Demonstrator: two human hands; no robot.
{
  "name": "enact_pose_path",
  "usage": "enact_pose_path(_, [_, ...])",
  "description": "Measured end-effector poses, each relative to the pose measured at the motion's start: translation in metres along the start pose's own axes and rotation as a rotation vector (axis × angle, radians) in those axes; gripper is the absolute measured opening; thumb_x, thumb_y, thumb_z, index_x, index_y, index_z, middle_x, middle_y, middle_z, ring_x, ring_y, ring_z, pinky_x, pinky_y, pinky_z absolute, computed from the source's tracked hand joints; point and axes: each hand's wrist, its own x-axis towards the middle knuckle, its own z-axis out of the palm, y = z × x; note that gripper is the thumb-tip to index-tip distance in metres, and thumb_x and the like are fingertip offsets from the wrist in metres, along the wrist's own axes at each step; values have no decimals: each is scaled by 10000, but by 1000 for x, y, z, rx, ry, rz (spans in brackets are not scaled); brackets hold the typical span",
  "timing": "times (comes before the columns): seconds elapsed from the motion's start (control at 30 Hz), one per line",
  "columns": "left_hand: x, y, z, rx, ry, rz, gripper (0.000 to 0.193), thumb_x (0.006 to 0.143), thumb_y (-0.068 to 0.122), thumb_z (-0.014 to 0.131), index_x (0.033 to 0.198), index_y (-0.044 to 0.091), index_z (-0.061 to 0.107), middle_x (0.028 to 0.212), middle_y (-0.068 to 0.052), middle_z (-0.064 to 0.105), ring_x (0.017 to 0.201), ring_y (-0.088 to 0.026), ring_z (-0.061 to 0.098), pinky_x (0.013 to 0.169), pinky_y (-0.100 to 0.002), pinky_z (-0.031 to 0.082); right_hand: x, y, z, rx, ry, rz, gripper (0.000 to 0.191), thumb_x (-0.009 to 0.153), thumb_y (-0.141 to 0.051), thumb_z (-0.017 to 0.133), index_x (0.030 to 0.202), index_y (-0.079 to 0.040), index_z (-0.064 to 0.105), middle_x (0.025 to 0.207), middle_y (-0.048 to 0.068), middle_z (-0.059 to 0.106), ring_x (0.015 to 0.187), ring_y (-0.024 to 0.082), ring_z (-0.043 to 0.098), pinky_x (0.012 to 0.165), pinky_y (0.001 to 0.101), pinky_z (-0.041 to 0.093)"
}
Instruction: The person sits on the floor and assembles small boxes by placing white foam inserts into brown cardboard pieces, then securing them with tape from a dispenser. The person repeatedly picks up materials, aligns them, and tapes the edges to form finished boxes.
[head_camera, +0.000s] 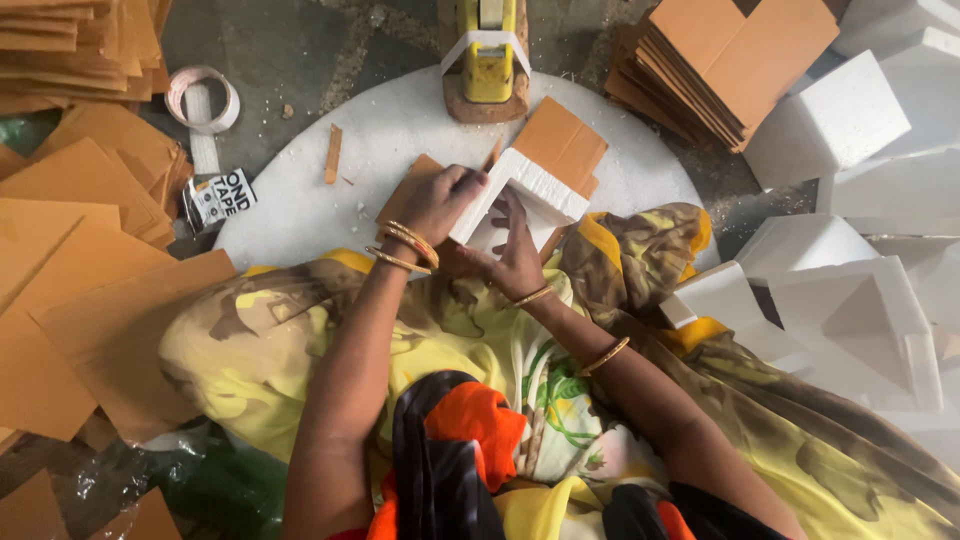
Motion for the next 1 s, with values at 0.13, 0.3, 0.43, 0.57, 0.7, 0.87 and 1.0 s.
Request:
enact_pose_path(0.13, [-6,17,22,123,125,277,698,733,350,876,1138,-4,431,959,-290,664,849,-471,682,690,-497,542,-1,-12,-5,76,-85,-43,1211,757,-361,897,1621,-67,102,1562,228,386,1321,358,532,917,436,586])
enact_pose_path(0.3, [-9,20,17,294,21,-88,630,799,178,743,1298,48,380,1013,-278,694,926,-489,675,778,-547,545,16,-51,-81,-146,-597,23,751,894,-311,782,1494,-80,395,1244,167,675,1063,262,698,864,366,589])
enact_pose_path(0.43, [-17,16,0,452,47,35,694,767,112,724,1381,51,407,1057,-263,704,948,-491,666,817,-575,531,58,-52,-143,21,-437,85,275,992,-255,647,1166,-55,719,989,94,774,805,175,722,740,335,611])
enact_pose_path(0.57, [-15,24,10,501,13,-83,730,800,123,704,1456,92,383,1088,-239,708,979,-460,684,862,-544,550,107,-5,-154,-464,55,-60,463,902,-339,779,1229,-22,691,1097,171,736,941,304,699,806,433,553])
enact_pose_path(0.7, [-16,32,14,535,31,-106,722,791,112,703,1439,116,386,1132,-214,703,989,-448,682,834,-551,546,127,29,-133,-526,114,-1,619,825,-396,822,1284,-13,660,1204,223,667,1023,357,665,882,449,553])
enact_pose_path(0.87, [-20,37,11,542,26,-133,688,830,117,683,1452,137,390,1161,-201,701,1013,-443,678,842,-552,545,118,8,-128,-369,28,58,458,915,-409,742,1218,-66,753,1155,168,767,1029,328,714,905,433,571])
enact_pose_path(1.0, [-20,36,15,541,31,-146,688,841,134,689,1459,146,386,1174,-202,692,1035,-440,671,865,-550,536,69,-42,-118,-332,-247,76,467,886,-366,781,1228,-55,712,1143,208,699,991,330,715,869,413,579])
